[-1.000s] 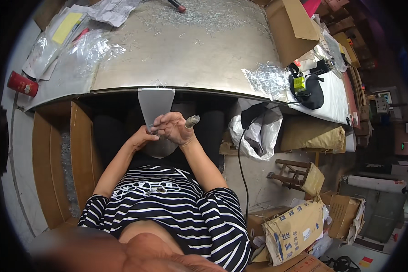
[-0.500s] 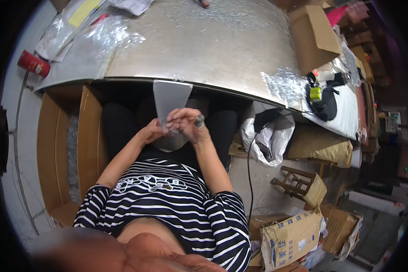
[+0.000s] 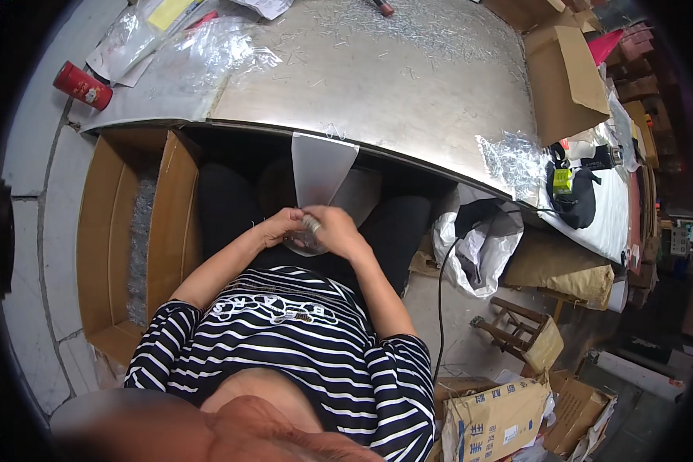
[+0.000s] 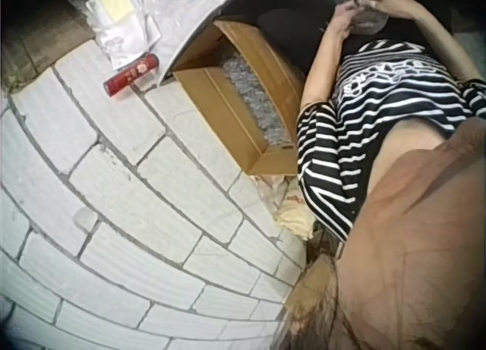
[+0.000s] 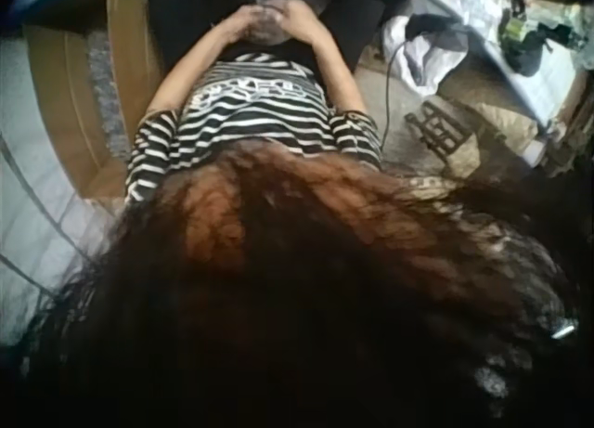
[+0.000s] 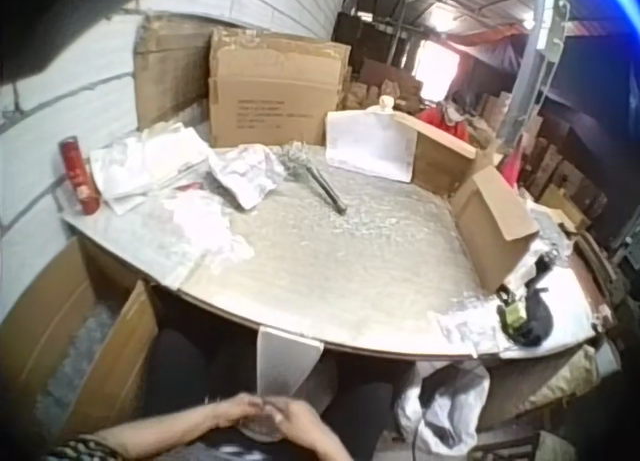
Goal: Sorting small metal components into plastic bags and placing them into a shipping box.
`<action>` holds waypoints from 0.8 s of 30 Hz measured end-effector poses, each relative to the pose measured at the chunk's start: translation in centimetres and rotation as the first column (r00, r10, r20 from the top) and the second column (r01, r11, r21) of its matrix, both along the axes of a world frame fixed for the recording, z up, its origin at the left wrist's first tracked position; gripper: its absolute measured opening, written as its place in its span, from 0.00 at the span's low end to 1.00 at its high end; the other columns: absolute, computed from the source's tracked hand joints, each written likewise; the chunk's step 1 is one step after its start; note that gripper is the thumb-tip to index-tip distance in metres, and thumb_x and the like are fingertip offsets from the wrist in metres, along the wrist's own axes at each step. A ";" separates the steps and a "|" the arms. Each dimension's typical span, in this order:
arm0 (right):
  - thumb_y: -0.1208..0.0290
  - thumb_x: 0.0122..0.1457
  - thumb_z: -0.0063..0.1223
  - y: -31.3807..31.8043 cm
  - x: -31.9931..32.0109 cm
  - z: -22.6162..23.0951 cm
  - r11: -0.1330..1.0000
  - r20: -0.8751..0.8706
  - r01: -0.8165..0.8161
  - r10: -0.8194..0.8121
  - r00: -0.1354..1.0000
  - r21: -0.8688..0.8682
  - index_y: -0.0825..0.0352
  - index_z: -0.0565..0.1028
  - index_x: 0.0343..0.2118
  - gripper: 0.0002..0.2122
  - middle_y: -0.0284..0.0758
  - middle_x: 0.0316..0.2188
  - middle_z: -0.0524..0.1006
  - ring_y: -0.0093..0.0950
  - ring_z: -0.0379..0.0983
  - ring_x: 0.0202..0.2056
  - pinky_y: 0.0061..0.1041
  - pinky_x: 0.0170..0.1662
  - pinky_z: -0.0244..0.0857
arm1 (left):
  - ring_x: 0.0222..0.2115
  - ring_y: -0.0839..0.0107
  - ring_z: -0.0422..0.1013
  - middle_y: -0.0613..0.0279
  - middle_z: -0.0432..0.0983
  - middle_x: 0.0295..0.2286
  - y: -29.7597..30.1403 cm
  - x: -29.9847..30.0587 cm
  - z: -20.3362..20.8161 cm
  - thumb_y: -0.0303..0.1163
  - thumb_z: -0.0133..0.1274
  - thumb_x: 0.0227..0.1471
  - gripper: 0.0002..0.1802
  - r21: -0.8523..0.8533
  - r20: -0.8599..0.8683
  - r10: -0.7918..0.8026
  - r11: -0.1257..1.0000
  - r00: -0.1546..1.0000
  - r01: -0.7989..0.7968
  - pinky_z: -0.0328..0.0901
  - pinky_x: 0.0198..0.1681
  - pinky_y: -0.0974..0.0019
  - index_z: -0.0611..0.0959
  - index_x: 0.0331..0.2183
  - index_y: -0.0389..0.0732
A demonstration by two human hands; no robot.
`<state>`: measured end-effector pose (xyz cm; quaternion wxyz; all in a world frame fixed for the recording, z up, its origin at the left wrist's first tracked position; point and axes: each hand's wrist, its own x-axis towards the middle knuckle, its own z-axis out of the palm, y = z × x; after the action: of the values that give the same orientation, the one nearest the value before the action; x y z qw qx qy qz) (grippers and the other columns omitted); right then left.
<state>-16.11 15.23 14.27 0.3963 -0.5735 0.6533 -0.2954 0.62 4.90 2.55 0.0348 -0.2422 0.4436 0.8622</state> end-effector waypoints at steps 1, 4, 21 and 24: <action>0.72 0.58 0.51 0.0 -0.6 0.3 0.992 0.120 0.118 -0.113 0.986 -0.039 0.71 0.76 0.44 0.12 0.46 0.35 0.79 0.42 0.77 0.38 0.31 0.45 0.69 | 0.34 0.72 0.76 0.61 0.79 0.37 0.3 -0.1 2.1 0.35 0.55 0.55 0.21 0.100 0.019 0.038 0.994 0.999 -0.040 0.75 0.33 0.69 0.77 0.48 0.35; 0.72 0.53 0.57 0.1 -2.5 1.2 0.961 0.185 0.267 -0.250 0.951 -0.075 0.71 0.77 0.43 0.15 0.44 0.37 0.80 0.37 0.78 0.39 0.30 0.43 0.70 | 0.36 0.73 0.76 0.61 0.78 0.38 0.3 -0.6 3.6 0.40 0.51 0.58 0.22 0.116 0.049 0.045 0.992 0.998 -0.051 0.74 0.32 0.70 0.77 0.49 0.35; 0.80 0.45 0.48 6.1 -28.4 3.2 0.413 -0.458 0.549 -0.887 0.060 -0.727 0.65 0.78 0.29 0.09 0.42 0.25 0.75 0.45 0.71 0.30 0.40 0.37 0.66 | 0.39 0.60 0.77 0.43 0.77 0.42 -2.3 -1.1 9.9 0.36 0.46 0.60 0.22 -0.060 -0.190 0.185 0.978 0.964 -0.200 0.73 0.39 0.68 0.71 0.50 0.30; 0.79 0.46 0.51 5.3 -28.7 5.1 0.510 -0.570 0.494 -0.821 0.036 -0.704 0.61 0.71 0.49 0.23 0.39 0.47 0.72 0.42 0.63 0.53 0.41 0.52 0.60 | 0.39 0.62 0.77 0.45 0.78 0.40 -2.2 -1.5 9.3 0.33 0.46 0.60 0.19 -0.072 -0.158 0.198 0.975 0.967 -0.211 0.73 0.39 0.68 0.74 0.48 0.31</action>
<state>-44.80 20.52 19.41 -0.2864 -0.3110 0.8831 -0.2034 -0.88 2.74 11.84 -0.0985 -0.2223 0.4554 0.8564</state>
